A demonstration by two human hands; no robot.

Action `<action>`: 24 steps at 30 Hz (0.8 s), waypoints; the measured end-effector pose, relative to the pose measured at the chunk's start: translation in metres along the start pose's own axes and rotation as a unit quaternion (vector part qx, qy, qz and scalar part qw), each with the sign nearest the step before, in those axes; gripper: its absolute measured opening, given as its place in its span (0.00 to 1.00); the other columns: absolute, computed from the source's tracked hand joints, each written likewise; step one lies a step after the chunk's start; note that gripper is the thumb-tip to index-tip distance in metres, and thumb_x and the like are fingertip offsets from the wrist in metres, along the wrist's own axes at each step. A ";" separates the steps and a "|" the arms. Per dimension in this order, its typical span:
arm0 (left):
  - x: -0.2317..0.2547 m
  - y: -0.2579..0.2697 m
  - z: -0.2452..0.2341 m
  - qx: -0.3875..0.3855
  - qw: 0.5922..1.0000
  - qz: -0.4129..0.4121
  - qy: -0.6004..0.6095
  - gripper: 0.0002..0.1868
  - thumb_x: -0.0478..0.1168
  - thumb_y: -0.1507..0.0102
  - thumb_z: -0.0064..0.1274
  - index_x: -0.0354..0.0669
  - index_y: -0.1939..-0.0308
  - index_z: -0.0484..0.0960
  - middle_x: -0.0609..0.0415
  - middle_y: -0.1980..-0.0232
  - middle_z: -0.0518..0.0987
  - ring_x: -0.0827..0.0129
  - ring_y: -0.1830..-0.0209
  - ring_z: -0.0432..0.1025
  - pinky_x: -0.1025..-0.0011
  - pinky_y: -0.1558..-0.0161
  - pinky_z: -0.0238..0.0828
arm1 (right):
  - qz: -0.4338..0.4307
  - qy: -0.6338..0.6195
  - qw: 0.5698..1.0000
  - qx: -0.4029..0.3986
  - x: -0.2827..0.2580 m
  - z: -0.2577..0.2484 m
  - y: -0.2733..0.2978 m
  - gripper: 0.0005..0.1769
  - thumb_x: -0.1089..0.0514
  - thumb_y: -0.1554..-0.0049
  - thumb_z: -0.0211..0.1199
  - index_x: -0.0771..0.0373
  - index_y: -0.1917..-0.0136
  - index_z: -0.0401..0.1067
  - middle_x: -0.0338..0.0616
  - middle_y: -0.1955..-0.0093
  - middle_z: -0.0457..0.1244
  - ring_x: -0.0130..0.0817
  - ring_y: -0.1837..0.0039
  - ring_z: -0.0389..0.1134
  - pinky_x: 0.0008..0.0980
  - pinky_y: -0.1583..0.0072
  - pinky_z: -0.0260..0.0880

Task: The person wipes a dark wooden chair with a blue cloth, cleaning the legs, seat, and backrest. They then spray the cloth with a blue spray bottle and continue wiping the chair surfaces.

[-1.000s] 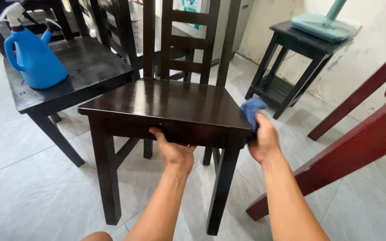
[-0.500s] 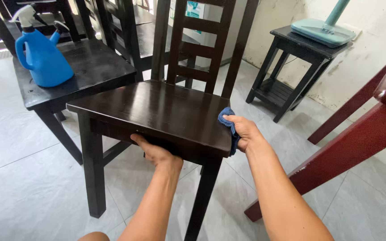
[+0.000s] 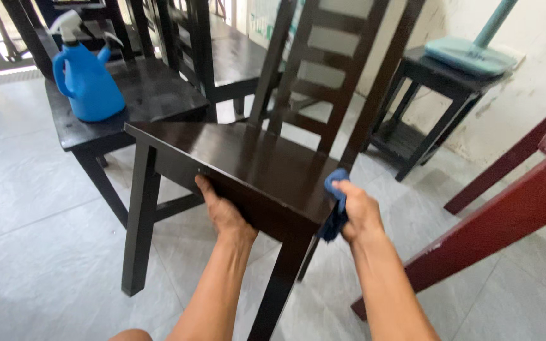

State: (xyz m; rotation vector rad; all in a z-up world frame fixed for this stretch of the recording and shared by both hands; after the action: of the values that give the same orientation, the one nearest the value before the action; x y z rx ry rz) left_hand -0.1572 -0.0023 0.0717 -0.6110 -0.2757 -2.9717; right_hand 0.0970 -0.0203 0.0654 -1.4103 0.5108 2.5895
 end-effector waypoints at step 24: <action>0.054 0.008 -0.046 0.051 0.997 -0.021 -0.053 0.44 0.74 0.38 0.31 0.51 0.27 0.62 0.47 0.31 0.70 0.55 0.33 0.67 0.54 0.37 0.67 | 0.101 0.037 0.986 -0.125 0.013 0.004 -0.073 0.10 0.61 0.46 0.56 0.63 0.68 0.72 0.49 0.69 0.66 0.41 0.69 0.68 0.42 0.62 0.73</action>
State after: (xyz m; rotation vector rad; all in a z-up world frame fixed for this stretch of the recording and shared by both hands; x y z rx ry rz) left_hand -0.2237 -0.0221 0.0527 -0.7597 -0.4513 -2.9473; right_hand 0.1074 0.0483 0.0400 -1.6122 0.3642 2.8543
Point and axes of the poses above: each hand's wrist, its own y-axis away from the middle knuckle, its own z-axis out of the palm, x = y × z, the point moved 4 cm from there along -y, towards the middle knuckle
